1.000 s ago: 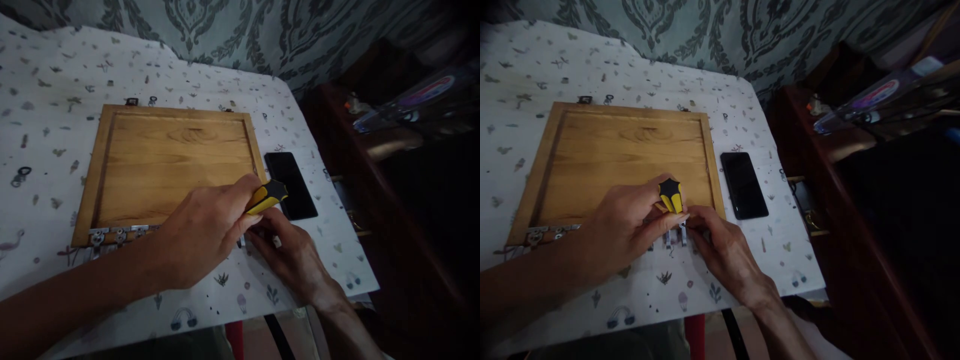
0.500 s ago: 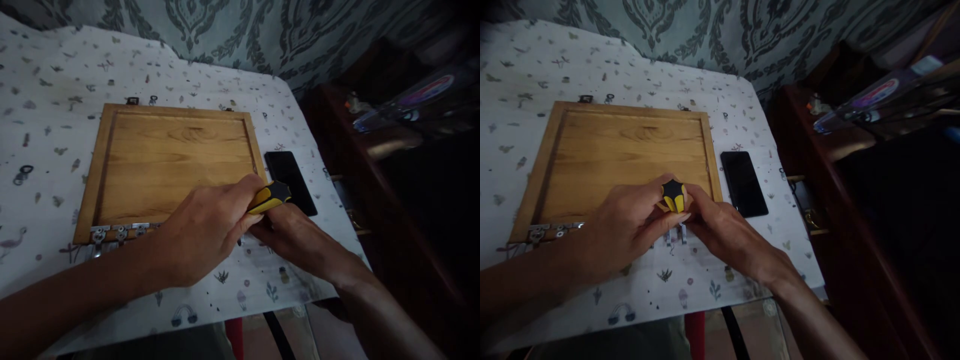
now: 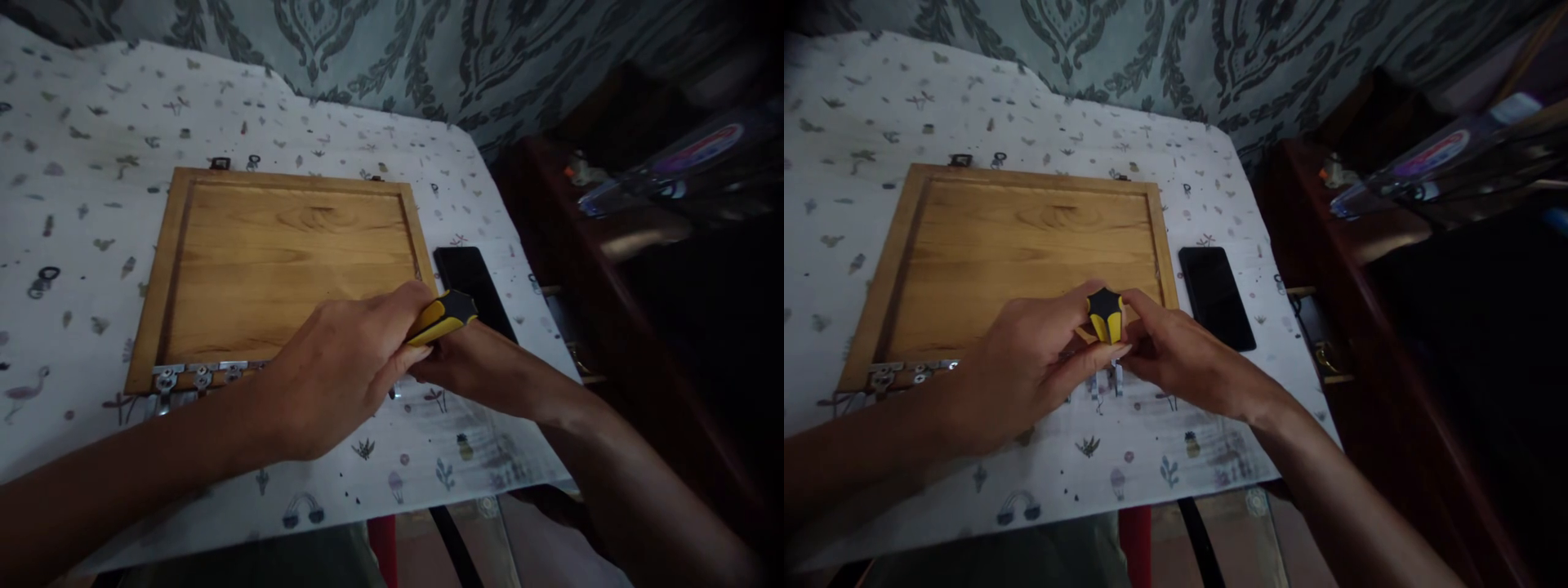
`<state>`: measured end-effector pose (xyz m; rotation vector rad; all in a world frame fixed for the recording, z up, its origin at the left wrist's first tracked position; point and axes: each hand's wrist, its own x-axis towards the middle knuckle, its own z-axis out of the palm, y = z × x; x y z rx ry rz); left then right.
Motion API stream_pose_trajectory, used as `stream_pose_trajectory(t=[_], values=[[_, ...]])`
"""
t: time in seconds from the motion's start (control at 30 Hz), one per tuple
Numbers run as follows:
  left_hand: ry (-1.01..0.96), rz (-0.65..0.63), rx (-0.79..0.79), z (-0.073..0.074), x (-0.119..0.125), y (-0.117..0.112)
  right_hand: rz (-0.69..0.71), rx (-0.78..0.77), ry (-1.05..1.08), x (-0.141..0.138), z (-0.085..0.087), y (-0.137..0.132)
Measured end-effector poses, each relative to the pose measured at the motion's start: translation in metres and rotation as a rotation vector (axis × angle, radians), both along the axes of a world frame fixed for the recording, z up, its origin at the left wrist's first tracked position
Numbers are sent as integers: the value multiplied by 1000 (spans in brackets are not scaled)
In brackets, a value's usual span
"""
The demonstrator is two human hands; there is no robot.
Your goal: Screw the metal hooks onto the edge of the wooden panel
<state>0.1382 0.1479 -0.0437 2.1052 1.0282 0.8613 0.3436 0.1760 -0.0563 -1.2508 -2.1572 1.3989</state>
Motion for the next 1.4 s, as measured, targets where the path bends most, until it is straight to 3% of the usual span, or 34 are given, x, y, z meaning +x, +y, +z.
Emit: stream_pose_trajectory(t=[0.47,0.77,0.87,1.03,1.13,1.23,1.4], values=[[-18,-21,-47,2,0,0,-20,-293,99,1,-8,6],[-49,-4,-45,0,1,1,-18,-278,214,7,-6,1],[-60,-4,-34,-2,1,1,-157,-163,187,8,-4,-16],[-68,-2,-46,-3,1,1,-544,168,111,-4,-14,-70],[-78,1,-48,-5,1,1,-648,216,32,-15,-28,-93],[-71,12,-31,-7,0,1,-737,226,17,-23,-37,-100],[-82,-1,-2,-9,0,2,-727,192,29,-27,-41,-97]])
